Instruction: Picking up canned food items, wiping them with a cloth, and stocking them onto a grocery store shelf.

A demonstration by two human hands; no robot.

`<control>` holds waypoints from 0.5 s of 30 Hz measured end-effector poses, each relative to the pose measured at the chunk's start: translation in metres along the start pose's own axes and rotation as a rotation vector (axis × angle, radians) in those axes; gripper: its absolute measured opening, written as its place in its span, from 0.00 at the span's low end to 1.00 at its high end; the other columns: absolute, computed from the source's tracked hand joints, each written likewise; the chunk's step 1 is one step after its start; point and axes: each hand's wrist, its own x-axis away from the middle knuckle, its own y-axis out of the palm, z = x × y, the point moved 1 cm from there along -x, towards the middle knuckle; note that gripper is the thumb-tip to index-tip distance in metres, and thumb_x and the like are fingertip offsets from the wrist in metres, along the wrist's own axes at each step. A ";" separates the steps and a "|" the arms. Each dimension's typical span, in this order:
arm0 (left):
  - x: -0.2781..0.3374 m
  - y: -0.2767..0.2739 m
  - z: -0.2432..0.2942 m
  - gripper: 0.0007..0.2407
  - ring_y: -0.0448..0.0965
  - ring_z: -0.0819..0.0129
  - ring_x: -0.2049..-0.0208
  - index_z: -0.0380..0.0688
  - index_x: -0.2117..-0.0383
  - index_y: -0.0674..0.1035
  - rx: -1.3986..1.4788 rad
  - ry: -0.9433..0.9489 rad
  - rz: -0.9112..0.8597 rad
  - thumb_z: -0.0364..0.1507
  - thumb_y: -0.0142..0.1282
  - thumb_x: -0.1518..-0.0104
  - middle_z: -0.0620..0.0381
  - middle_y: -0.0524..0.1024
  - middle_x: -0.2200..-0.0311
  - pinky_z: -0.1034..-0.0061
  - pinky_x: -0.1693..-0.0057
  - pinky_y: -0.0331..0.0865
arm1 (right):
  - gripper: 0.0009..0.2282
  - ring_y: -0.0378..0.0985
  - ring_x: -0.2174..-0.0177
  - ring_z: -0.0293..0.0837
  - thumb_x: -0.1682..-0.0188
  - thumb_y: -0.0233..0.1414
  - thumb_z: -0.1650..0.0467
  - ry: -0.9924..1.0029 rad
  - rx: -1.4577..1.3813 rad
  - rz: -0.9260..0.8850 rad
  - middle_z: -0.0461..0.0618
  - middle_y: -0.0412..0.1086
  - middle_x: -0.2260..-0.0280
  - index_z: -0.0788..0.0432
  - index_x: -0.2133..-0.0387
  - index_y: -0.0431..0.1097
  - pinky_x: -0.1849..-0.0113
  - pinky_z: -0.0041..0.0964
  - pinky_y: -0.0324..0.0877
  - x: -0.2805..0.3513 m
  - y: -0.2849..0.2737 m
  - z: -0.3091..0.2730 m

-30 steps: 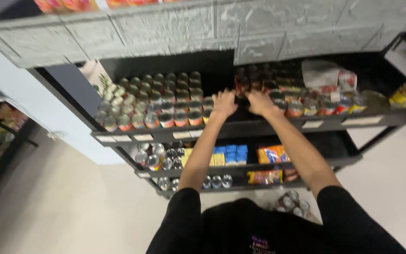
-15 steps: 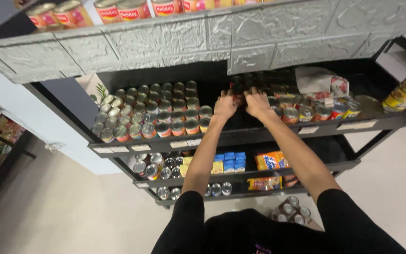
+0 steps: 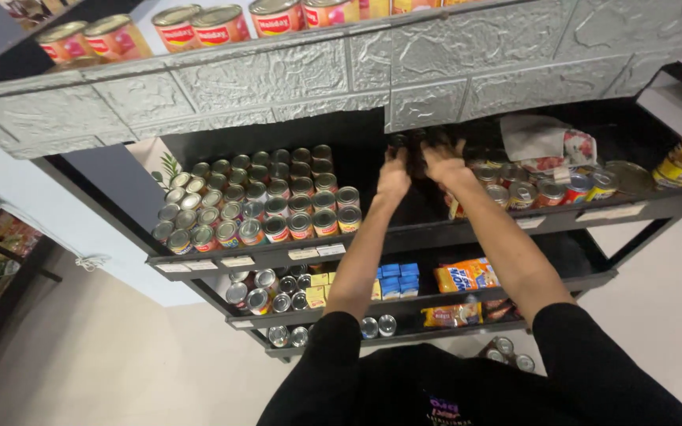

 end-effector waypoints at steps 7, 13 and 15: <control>0.059 -0.071 0.066 0.26 0.75 0.35 0.48 0.45 0.43 0.68 -0.002 0.061 0.159 0.28 0.64 0.50 0.40 0.66 0.44 0.49 0.45 0.77 | 0.36 0.75 0.49 0.67 0.60 0.63 0.66 -0.100 -0.598 0.301 0.68 0.74 0.52 0.59 0.36 0.58 0.49 0.61 0.70 0.095 -0.064 0.009; 0.127 -0.076 0.154 0.29 0.76 0.46 0.47 0.52 0.42 0.74 0.242 0.403 0.240 0.35 0.69 0.56 0.50 0.67 0.48 0.57 0.43 0.76 | 0.30 0.76 0.51 0.57 0.71 0.67 0.74 -0.186 -0.871 0.780 0.55 0.74 0.53 0.57 0.49 0.73 0.49 0.47 0.70 0.222 -0.101 0.080; 0.131 -0.045 0.170 0.31 0.76 0.45 0.46 0.50 0.43 0.74 0.282 0.427 0.105 0.36 0.70 0.59 0.50 0.68 0.48 0.57 0.42 0.75 | 0.30 0.76 0.51 0.57 0.70 0.68 0.74 -0.064 -0.834 0.740 0.55 0.74 0.52 0.56 0.48 0.73 0.50 0.49 0.70 0.259 -0.089 0.110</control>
